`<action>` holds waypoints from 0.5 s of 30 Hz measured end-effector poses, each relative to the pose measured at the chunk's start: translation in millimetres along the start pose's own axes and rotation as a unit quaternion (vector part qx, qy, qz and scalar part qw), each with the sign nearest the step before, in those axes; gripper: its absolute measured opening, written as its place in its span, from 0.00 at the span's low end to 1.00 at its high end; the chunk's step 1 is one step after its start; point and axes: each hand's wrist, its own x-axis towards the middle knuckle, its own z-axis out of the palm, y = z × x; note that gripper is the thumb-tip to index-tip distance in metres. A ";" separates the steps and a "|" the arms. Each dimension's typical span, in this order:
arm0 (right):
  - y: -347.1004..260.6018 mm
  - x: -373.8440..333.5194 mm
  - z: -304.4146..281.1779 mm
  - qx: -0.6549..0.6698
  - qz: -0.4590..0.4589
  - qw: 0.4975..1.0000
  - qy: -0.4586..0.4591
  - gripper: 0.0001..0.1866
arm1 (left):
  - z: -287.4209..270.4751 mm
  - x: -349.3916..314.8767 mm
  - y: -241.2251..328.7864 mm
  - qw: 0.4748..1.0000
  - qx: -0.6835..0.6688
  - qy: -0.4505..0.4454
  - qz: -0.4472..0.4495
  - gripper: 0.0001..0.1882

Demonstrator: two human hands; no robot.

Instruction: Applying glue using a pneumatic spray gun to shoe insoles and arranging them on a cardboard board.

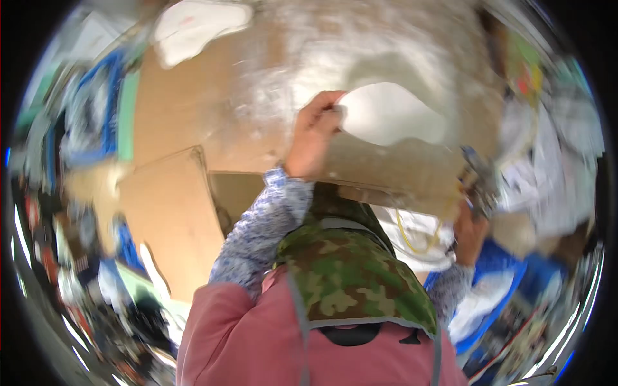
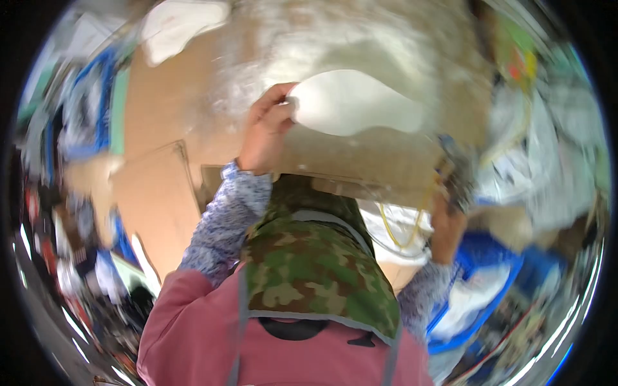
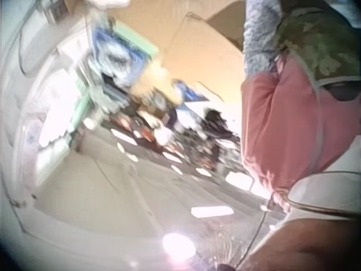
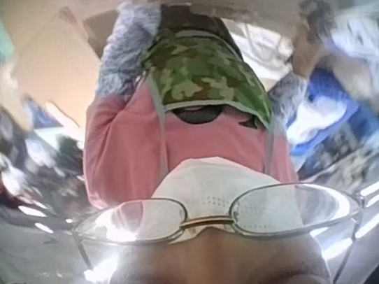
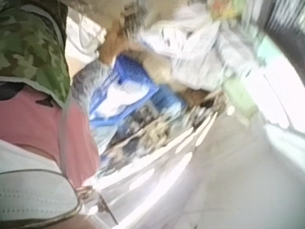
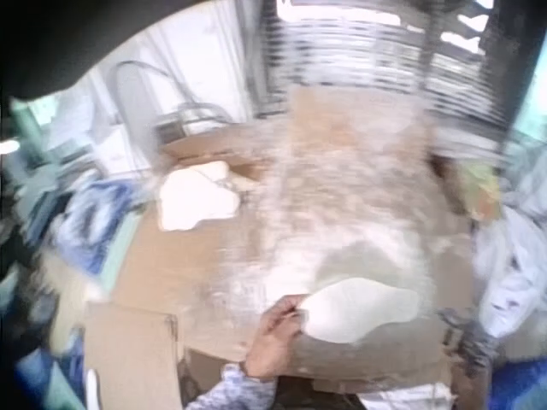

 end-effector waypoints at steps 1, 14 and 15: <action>-2.3 3.2 -5.2 0.000 0.019 1.000 -0.001 0.10 | 4.0 -10.3 13.0 0.999 -0.030 0.017 0.034 0.16; -62.9 -21.9 46.0 -0.020 -0.116 0.934 -0.338 0.22 | -198.1 -263.1 42.2 0.847 -0.105 0.450 0.263 0.13; -65.2 -27.9 56.6 -0.035 -0.109 0.928 -0.355 0.22 | -225.8 -295.7 29.8 0.821 -0.118 0.498 0.252 0.13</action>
